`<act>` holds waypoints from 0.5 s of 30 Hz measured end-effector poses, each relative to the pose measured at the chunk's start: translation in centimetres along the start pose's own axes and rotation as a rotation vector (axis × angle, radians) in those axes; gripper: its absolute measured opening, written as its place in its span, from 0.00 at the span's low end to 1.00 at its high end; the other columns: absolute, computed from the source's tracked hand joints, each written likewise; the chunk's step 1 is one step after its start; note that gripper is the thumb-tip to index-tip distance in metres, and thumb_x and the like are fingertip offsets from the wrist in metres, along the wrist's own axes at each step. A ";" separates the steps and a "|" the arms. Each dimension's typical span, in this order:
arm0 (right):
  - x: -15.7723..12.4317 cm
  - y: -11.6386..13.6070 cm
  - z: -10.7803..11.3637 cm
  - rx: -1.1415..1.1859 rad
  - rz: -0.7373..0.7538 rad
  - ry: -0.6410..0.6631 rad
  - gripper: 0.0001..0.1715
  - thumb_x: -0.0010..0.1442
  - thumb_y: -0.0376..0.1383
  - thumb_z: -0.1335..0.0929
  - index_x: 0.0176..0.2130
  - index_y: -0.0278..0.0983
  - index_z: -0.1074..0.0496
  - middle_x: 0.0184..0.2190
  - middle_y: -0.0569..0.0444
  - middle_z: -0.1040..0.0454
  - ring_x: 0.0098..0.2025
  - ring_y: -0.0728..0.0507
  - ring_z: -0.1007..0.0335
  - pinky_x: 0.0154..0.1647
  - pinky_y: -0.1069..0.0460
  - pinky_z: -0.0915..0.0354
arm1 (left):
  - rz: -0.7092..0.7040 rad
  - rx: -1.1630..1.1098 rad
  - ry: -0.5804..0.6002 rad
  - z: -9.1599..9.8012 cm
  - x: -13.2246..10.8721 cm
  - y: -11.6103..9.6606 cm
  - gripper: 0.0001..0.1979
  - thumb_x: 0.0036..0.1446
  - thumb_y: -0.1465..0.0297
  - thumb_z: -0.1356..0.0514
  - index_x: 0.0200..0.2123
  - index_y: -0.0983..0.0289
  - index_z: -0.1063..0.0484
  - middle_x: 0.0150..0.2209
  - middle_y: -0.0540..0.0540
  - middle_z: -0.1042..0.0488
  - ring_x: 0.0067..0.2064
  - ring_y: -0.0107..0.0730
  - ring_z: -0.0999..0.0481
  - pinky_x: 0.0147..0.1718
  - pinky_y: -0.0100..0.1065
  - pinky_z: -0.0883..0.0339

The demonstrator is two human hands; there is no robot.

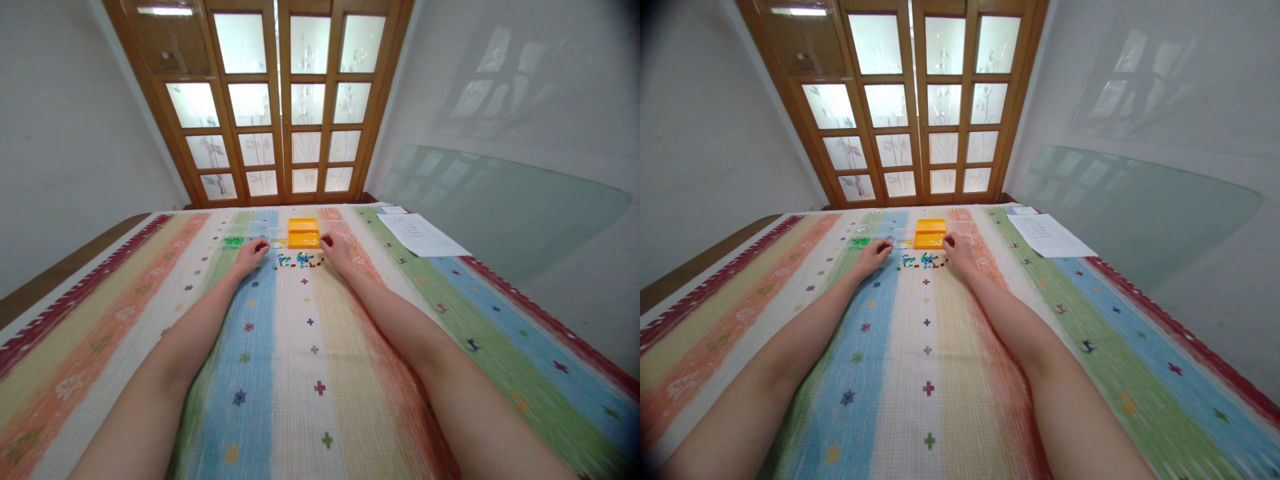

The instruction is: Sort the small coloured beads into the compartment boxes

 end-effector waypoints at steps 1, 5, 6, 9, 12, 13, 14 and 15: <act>0.3 -0.7 0.4 0.002 -0.011 -0.024 0.10 0.63 0.38 0.35 0.38 0.38 0.24 0.35 0.52 0.20 0.37 0.42 0.27 0.43 0.48 0.32 | 0.032 -0.038 -0.023 0.2 0.1 0.5 0.11 0.64 0.61 0.42 0.42 0.61 0.24 0.37 0.53 0.22 0.38 0.36 0.26 0.40 0.35 0.32; 0.9 -2.9 1.4 -0.023 -0.048 -0.080 0.11 0.62 0.38 0.35 0.39 0.38 0.23 0.38 0.50 0.19 0.39 0.41 0.26 0.45 0.46 0.30 | 0.101 -0.129 -0.167 1.6 0.5 2.2 0.13 0.63 0.60 0.41 0.42 0.61 0.24 0.39 0.53 0.22 0.37 0.34 0.26 0.38 0.34 0.32; 1.0 -3.3 1.6 -0.035 -0.062 -0.089 0.12 0.61 0.38 0.35 0.39 0.37 0.23 0.38 0.49 0.19 0.40 0.40 0.26 0.46 0.46 0.30 | 0.114 -0.130 -0.217 2.2 0.6 2.6 0.13 0.63 0.60 0.41 0.41 0.62 0.23 0.38 0.53 0.22 0.37 0.34 0.26 0.39 0.34 0.32; 1.1 -4.4 1.9 -0.068 -0.109 -0.118 0.16 0.60 0.35 0.35 0.45 0.36 0.22 0.43 0.46 0.18 0.43 0.38 0.24 0.50 0.43 0.29 | 0.175 -0.150 -0.384 4.0 0.4 4.4 0.13 0.63 0.60 0.41 0.40 0.64 0.23 0.36 0.54 0.23 0.35 0.34 0.27 0.38 0.33 0.32; 1.1 -4.5 1.9 -0.079 -0.100 -0.135 0.19 0.61 0.34 0.35 0.50 0.34 0.22 0.48 0.43 0.19 0.48 0.37 0.24 0.54 0.41 0.30 | 0.270 -0.164 -0.545 5.7 0.0 6.6 0.13 0.63 0.61 0.41 0.40 0.65 0.23 0.34 0.54 0.23 0.33 0.33 0.27 0.35 0.32 0.33; 1.1 -4.4 1.8 -0.079 -0.085 -0.134 0.19 0.62 0.35 0.35 0.50 0.34 0.22 0.48 0.43 0.19 0.48 0.37 0.24 0.55 0.41 0.30 | 0.302 -0.160 -0.591 6.1 -0.2 7.2 0.14 0.63 0.61 0.41 0.40 0.66 0.23 0.34 0.54 0.23 0.33 0.32 0.28 0.35 0.31 0.33; 1.0 -4.2 1.7 -0.080 -0.069 -0.132 0.18 0.63 0.35 0.35 0.49 0.35 0.22 0.48 0.43 0.19 0.48 0.37 0.24 0.55 0.41 0.30 | 0.332 -0.159 -0.632 6.6 -0.4 7.8 0.14 0.64 0.62 0.42 0.40 0.66 0.23 0.35 0.55 0.22 0.32 0.32 0.28 0.34 0.31 0.34; 1.0 -4.1 1.6 -0.084 -0.057 -0.129 0.17 0.63 0.36 0.35 0.48 0.35 0.21 0.48 0.43 0.19 0.48 0.37 0.24 0.54 0.41 0.30 | 0.359 -0.164 -0.664 6.9 -0.6 8.3 0.15 0.64 0.62 0.42 0.42 0.67 0.22 0.36 0.55 0.21 0.32 0.31 0.28 0.34 0.30 0.34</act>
Point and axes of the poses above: each hand's wrist, its own x-axis towards the middle knuckle, its own z-axis out of the back of the hand, y = z × x, the point moved 6 cm from there along x, towards the middle knuckle
